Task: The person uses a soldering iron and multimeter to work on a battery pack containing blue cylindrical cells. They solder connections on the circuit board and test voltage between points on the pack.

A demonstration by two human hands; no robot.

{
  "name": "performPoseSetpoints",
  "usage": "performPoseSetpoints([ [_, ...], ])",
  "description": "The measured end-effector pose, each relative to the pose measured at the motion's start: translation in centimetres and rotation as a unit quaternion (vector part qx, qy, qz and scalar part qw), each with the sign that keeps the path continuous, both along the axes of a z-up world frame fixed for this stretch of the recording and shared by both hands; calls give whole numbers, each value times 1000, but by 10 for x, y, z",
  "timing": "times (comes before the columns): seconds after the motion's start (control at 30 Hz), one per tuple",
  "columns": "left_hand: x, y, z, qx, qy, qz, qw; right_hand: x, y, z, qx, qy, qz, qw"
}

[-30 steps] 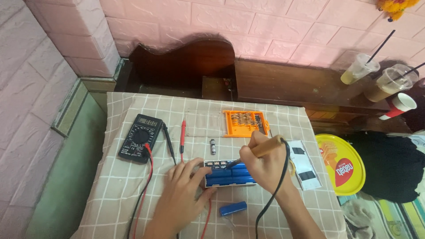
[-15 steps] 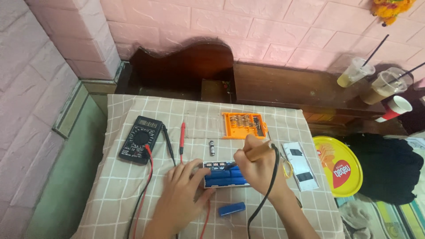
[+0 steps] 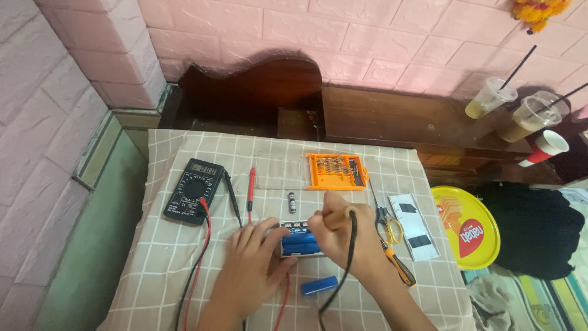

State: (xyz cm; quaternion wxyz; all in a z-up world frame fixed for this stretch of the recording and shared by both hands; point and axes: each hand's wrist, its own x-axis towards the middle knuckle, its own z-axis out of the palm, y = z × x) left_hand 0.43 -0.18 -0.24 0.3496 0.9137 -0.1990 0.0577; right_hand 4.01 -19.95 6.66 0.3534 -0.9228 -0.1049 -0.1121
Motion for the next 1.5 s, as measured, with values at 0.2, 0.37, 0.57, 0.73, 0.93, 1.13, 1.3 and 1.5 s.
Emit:
performPoseSetpoints([
  [0.2,-1,0,-5,-18,-58,2,998,-6,-9,-2,28,-5,-10,1000],
  [0.37,1,-2,-11,13,-52,6,999,-21,-25,-18,55,-12,-66,996],
  [0.57,2,0,-1,4,-20,1,1000,-22,-36,-30,134,-30,-111,984],
  [0.73,8,-5,-3,20,31,0,999,-14,-34,-42,161,-16,-100,982],
  [0.93,6,-2,-10,16,-3,0,1000,-8,-30,-31,113,21,-99,988],
  [1.13,7,-3,-1,20,14,1,1000,-6,-14,-10,60,13,-42,997],
  [1.3,2,-1,-2,-14,-40,2,999,-12,-18,-23,52,17,-53,997],
  [1.5,0,-2,-7,-10,-66,4,998,-15,-19,-24,41,-67,-32,996],
])
